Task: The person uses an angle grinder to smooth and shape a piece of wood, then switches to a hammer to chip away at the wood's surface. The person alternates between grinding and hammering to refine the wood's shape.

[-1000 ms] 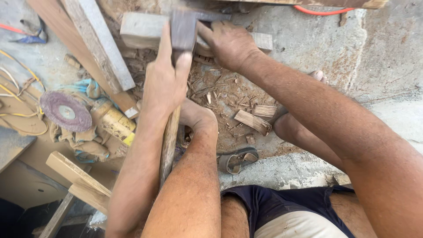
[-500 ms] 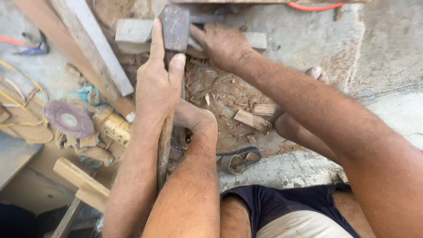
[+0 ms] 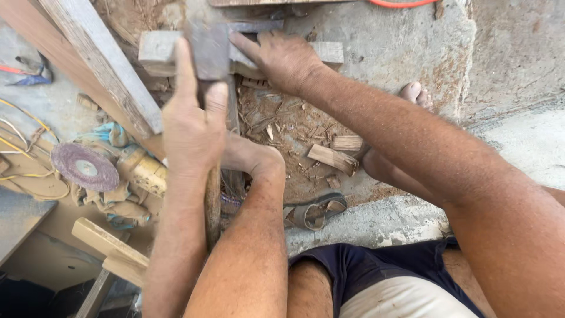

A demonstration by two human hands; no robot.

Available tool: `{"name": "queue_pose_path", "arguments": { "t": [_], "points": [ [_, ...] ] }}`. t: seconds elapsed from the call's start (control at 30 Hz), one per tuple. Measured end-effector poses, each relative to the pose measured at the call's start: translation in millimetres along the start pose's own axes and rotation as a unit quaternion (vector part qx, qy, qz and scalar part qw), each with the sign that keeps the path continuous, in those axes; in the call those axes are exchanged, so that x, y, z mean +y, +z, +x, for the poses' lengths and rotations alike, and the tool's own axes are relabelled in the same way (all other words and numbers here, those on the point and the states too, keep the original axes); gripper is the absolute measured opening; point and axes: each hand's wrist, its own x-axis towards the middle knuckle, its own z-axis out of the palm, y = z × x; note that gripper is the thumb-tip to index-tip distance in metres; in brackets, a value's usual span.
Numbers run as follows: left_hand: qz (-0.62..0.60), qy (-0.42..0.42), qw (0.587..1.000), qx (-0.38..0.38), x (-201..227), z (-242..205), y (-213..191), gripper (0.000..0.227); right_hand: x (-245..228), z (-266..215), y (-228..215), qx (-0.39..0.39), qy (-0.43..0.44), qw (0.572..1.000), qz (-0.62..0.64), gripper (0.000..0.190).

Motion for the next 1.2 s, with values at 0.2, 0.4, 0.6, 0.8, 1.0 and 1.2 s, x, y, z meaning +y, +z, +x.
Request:
{"name": "queue_pose_path", "arguments": {
  "t": [0.2,0.4,0.6,0.8,1.0,1.2],
  "points": [
    [-0.147,0.022,0.989,0.025,18.5,-29.4,-27.3,0.067,-3.1,3.6,-1.8,-0.018,-0.011,1.0,-0.012,0.076],
    [-0.055,-0.118,0.991,-0.031,11.8,12.1,-6.1,0.071,-6.6,-0.4,-10.4,0.003,-0.005,1.0,-0.006,0.08],
    [-0.175,-0.041,0.984,0.017,-7.1,-38.4,-21.5,0.07,-15.1,2.9,-10.0,-0.074,0.014,0.997,0.032,0.082],
    [-0.036,0.035,0.999,0.01,-4.8,5.9,4.6,0.067,-2.1,-1.0,-9.3,0.039,-0.006,0.999,0.004,0.079],
    [-0.168,-0.082,0.982,0.009,15.9,-24.3,-23.6,0.076,-6.3,-4.2,-5.9,-0.034,-0.001,0.999,0.026,0.091],
    [-0.034,-0.022,0.999,-0.028,13.2,12.1,-4.4,0.07,-4.5,2.1,-9.2,-0.001,0.002,1.0,-0.001,0.099]
  ]
}}
